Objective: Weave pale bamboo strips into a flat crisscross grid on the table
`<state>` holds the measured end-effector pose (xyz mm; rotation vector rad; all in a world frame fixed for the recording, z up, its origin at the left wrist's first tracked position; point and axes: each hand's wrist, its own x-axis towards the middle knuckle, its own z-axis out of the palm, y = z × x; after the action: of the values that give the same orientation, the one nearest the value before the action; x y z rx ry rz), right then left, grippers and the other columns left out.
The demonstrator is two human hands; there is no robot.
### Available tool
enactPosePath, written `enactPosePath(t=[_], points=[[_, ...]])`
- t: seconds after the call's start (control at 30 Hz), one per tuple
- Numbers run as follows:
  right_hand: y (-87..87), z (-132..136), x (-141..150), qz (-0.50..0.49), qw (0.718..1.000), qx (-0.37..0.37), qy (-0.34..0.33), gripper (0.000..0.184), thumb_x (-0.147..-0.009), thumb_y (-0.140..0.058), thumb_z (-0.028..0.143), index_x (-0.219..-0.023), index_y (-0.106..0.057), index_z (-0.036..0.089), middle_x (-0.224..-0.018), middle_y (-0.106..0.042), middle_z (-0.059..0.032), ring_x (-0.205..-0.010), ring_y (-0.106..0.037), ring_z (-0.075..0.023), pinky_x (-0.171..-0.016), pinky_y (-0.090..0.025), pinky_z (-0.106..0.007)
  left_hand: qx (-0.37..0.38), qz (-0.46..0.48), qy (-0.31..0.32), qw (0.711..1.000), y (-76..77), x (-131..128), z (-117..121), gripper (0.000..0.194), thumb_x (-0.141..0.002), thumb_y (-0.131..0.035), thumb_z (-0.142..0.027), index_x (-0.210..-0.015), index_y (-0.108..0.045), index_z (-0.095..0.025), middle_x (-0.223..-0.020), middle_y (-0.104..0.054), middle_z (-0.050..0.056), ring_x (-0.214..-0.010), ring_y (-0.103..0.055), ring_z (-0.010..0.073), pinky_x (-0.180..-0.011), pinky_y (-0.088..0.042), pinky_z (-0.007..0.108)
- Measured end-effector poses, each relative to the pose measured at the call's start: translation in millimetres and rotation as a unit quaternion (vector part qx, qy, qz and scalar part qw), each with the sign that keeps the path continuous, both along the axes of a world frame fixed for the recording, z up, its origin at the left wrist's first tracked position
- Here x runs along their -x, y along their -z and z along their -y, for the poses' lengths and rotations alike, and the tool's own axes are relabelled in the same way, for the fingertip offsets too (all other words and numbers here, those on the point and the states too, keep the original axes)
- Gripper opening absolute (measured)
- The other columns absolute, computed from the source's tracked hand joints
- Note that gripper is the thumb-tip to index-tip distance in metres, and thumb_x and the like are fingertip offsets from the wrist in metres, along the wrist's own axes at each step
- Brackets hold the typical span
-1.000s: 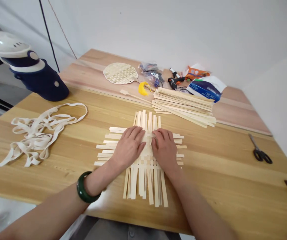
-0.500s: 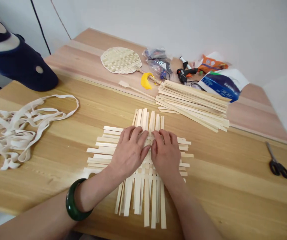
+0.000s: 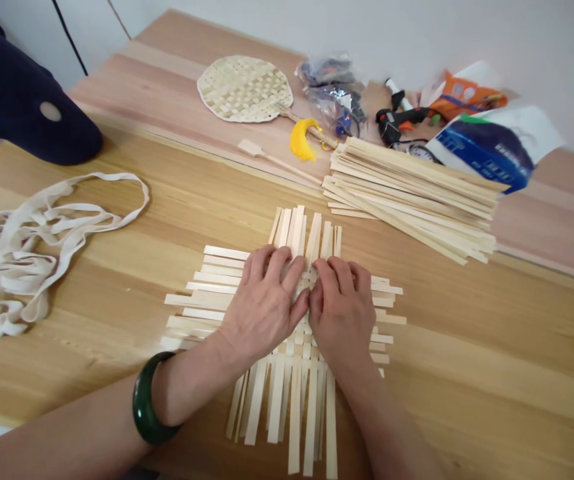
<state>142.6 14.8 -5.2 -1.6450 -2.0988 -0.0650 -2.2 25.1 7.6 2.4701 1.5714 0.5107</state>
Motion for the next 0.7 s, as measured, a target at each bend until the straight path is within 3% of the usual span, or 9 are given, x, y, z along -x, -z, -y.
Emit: enactPosePath(t=[0.13,0.27,0.37,0.7], points=[[-1.8,-0.1,0.5,-0.011,1.000,-0.006,-0.002,0.029,-0.092,-0.047,0.011,-0.117,-0.059,0.018,-0.115,-0.063,-0.0100,-0.108,-0.049,-0.0283,-0.092,-0.048,-0.043,0.000,-0.006,0.002,1.000,-0.2,-0.1,0.3,0.037,-0.093,-0.050,-0.030,-0.125,-0.054,-0.012,-0.124,-0.051,0.017,-0.120,-0.040,0.0358,-0.104,-0.040,0.055],[-3.5,1.4,-1.5,-0.079,0.995,-0.046,0.041,0.029,-0.091,-0.048,0.011,-0.117,-0.057,0.018,-0.110,-0.063,-0.0101,-0.105,-0.054,-0.0254,-0.090,-0.050,-0.042,-0.017,0.015,0.006,1.000,1.7,1.1,2.6,0.041,-0.093,-0.052,-0.031,-0.127,-0.052,-0.008,-0.122,-0.051,0.017,-0.119,-0.041,0.0343,-0.106,-0.040,0.052],[-3.9,2.8,-3.3,-0.076,0.993,-0.069,0.058,0.025,-0.088,-0.049,0.009,-0.108,-0.059,0.020,-0.102,-0.066,-0.0085,-0.101,-0.056,-0.0254,-0.090,-0.049,-0.043,-0.027,0.017,0.007,0.999,2.4,1.6,3.7,0.037,-0.093,-0.051,-0.030,-0.123,-0.054,-0.008,-0.122,-0.050,0.018,-0.119,-0.041,0.0342,-0.106,-0.041,0.053],[-1.4,3.8,-3.6,-0.065,0.994,-0.037,0.085,0.021,-0.086,-0.048,0.009,-0.100,-0.058,0.020,-0.102,-0.063,-0.0104,-0.099,-0.053,-0.0262,-0.084,-0.049,-0.042,-0.046,0.026,0.025,0.998,0.0,2.1,2.9,0.030,-0.094,-0.050,-0.026,-0.119,-0.054,-0.010,-0.117,-0.054,0.016,-0.115,-0.045,0.0321,-0.103,-0.044,0.051]])
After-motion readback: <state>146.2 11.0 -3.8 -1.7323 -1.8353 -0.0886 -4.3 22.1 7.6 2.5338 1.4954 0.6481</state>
